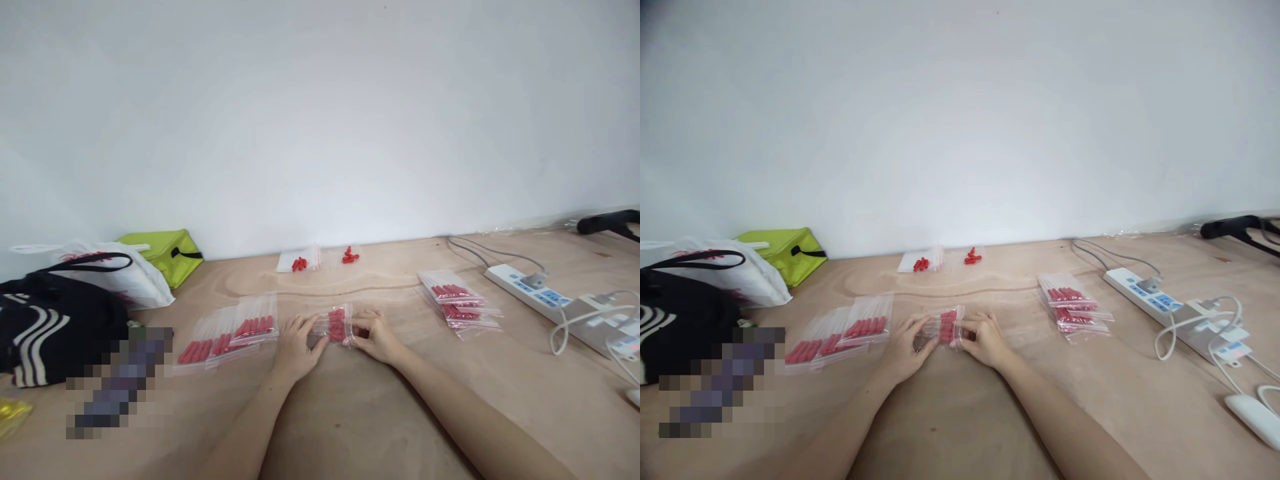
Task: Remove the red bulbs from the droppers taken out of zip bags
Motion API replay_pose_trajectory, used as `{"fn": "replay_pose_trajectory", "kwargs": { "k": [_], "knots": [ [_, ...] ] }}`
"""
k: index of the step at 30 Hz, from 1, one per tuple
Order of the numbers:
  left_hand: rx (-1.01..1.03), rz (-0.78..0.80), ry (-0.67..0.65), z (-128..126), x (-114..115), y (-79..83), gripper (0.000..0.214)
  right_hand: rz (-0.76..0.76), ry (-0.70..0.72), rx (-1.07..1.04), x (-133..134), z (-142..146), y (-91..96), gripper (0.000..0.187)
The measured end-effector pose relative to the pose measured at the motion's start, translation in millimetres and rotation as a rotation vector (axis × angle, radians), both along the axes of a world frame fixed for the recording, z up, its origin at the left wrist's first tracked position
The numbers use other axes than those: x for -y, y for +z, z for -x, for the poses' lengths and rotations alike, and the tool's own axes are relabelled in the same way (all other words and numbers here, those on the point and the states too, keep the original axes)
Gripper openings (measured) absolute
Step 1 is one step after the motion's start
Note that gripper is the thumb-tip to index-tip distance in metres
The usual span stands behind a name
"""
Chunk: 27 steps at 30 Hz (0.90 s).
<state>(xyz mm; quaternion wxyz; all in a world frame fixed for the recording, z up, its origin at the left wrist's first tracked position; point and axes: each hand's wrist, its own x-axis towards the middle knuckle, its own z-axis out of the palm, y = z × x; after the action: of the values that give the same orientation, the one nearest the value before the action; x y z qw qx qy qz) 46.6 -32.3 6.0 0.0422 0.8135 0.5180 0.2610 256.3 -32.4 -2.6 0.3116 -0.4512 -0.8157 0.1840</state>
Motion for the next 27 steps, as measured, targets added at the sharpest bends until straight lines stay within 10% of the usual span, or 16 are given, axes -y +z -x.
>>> {"fn": "replay_pose_trajectory", "kwargs": {
  "k": [11, 18, 27],
  "knots": [
    [0.004, 0.066, 0.059, -0.2, 1.6, 3.5, 0.042, 0.116, -0.145, -0.171, -4.7, 1.4, -8.2, 0.07],
    [0.029, 0.083, 0.065, -0.2, 1.6, 2.7, 0.04, 0.054, -0.118, -0.111, -4.8, 0.6, -5.2, 0.022],
    [0.063, 0.047, 0.044, -0.2, 2.8, 3.0, 0.035, 0.102, -0.103, -0.004, -4.2, 3.1, -0.5, 0.029]
  ]
}}
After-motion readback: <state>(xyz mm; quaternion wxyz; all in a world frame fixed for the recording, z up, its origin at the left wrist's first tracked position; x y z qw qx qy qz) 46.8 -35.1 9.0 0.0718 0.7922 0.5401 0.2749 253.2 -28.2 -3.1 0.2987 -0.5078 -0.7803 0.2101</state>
